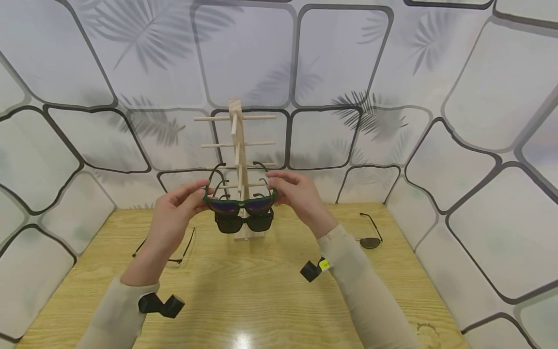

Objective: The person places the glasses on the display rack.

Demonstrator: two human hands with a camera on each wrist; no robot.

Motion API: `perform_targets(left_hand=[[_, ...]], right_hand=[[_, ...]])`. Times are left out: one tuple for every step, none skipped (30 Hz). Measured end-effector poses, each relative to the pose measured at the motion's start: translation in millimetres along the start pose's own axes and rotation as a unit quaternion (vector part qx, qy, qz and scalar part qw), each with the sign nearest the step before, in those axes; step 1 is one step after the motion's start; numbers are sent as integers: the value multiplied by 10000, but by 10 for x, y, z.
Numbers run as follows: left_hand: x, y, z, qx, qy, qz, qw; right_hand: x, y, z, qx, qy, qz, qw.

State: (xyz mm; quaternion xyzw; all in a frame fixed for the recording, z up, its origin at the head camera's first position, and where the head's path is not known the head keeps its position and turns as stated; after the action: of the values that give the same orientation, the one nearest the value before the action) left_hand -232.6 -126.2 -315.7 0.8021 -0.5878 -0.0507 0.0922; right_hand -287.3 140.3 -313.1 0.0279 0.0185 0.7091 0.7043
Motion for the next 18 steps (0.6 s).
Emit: perform_targets(left_hand=[[0,10,-4,17,-1,15,10000],[-3,23,-5,54,-39,17,10000],[-6,33,-8,67,-61,14,10000],[-10,45,-11,71,-74,2,9999],[-16,56,-15,75,-87,-2,9999],[-22,68,-19,81,-116,-18,9999],[-23,80,-18,92,-122,-40,9999],[-25,93,-17,100,-125,-60,9999],[-27,104,-19,101,-122,-68,9999],[-29,118,-18,111,-119,-69,9998],[-32,132,-16,124,-116,-74,9998],[-33,147,-17,137,-100,-88,9998],[-34,163,-15,152,-83,-104,9998],[-37,178,-16,166,-74,-105,9998],[-40,194,-15,189,-89,-123,9997],[-42,210,-13,215,-88,-135,9996],[-45,225,-11,232,-81,-139,9996],[-46,240,-8,249,-77,-142,9996]], right_hand=[[-8,14,0,-15,35,-1,10000],[-16,27,0,-24,78,4,10000],[-21,42,1,-29,109,9,9999],[-24,55,2,-32,135,10,9999],[-28,69,2,-33,162,7,9999],[-30,83,4,-29,172,6,9998],[-36,99,3,-31,182,5,9998],[-40,114,1,-30,186,10,9998],[-45,130,0,-32,178,5,9998],[-50,143,-1,-34,176,-2,9998],[-54,155,-1,-42,179,-15,9998],[-58,166,-1,-60,184,-25,9998],[-62,176,-1,-81,198,-36,9998],[-66,185,-1,-94,205,-48,9997],[-71,193,-1,-103,207,-60,9997],[-76,198,0,-108,206,-65,9997],[-82,205,1,-115,205,-71,9997],[-89,214,0,-111,201,-76,9997]])
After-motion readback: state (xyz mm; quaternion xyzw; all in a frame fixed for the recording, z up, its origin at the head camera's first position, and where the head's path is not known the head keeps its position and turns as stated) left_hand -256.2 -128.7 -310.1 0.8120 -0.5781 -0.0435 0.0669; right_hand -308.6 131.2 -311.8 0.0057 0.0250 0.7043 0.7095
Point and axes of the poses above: each hand's wrist, its own y-axis towards the middle knuckle, its own x-axis out of the back of the hand, z = x × y, the point moved 4 cm from there along y, towards the middle knuckle, and after that the axes turned 15 degrees about -z, right-handed, at the moved point
